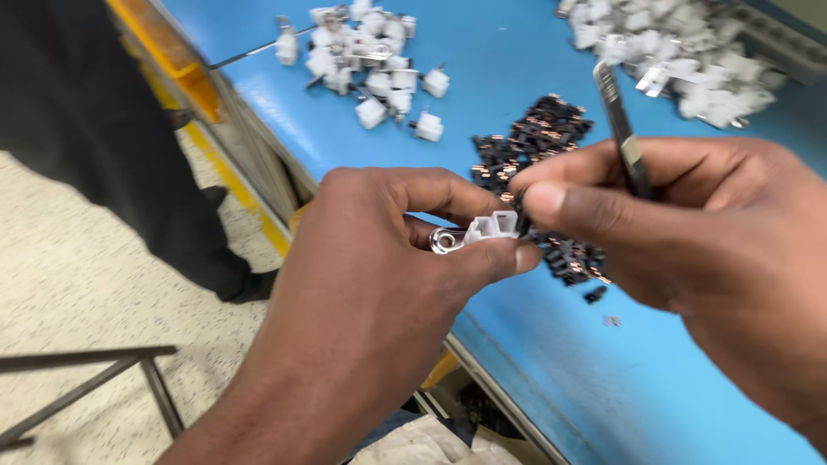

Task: The person assembles small electrical plug components at a factory workbench. They pick a white plastic housing, insert black cylindrical contact parts into it by hand, use a small pointed tool to press and seat the contacts, and place the finished assembly aside with the growing pile of completed units.

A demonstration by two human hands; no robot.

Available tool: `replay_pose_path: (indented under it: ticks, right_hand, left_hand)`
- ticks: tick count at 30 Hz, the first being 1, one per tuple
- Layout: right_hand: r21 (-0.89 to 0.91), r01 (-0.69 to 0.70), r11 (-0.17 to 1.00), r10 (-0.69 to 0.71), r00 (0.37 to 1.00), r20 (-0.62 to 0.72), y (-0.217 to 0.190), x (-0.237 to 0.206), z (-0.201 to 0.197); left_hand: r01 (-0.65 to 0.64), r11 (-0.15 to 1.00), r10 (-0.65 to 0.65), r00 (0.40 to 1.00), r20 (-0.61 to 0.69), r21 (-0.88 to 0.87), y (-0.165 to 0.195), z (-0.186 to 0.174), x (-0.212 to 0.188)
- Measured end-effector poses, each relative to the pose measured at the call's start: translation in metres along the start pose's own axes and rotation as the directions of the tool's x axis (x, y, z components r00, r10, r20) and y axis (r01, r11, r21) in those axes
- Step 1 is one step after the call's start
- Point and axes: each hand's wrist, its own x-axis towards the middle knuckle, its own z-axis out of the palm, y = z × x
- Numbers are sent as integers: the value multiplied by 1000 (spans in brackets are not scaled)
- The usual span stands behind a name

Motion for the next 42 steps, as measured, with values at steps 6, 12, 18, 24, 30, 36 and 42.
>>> replay_pose_path:
  ticks: [6,12,18,24,30,36,42]
  right_hand:
    - [-81,109,991,-116,989,-89,6,-11,-17]
    - [-71,-33,997,31,999,-30,8,-6,-20]
    - [232,-374,898,339,924,177,20,10,-42]
    - [195,-312,930,262,934,244,8,8,-22]
    - [405,293,866,-276,956,-100,-27,-2,-5]
    - [348,399,848,-380,916,-125,4,-8,1]
    - [-40,520,853,-514,825,-235,-8,-29,47]
  left_hand:
    - [31,989,-42,996,77,143,17,6,6]
    - [-11,985,-7,995,103,169,22,13,15]
    - [-61,986,36,987,157,158,15,17,19]
    - [8,992,-33,980,197,124,22,14,16]
    - [131,971,-164,974,159,202,25,11,17]
    - [8,991,-30,986,162,133,16,16,18]
    - [-156,988,153,982,114,16,9,19,17]
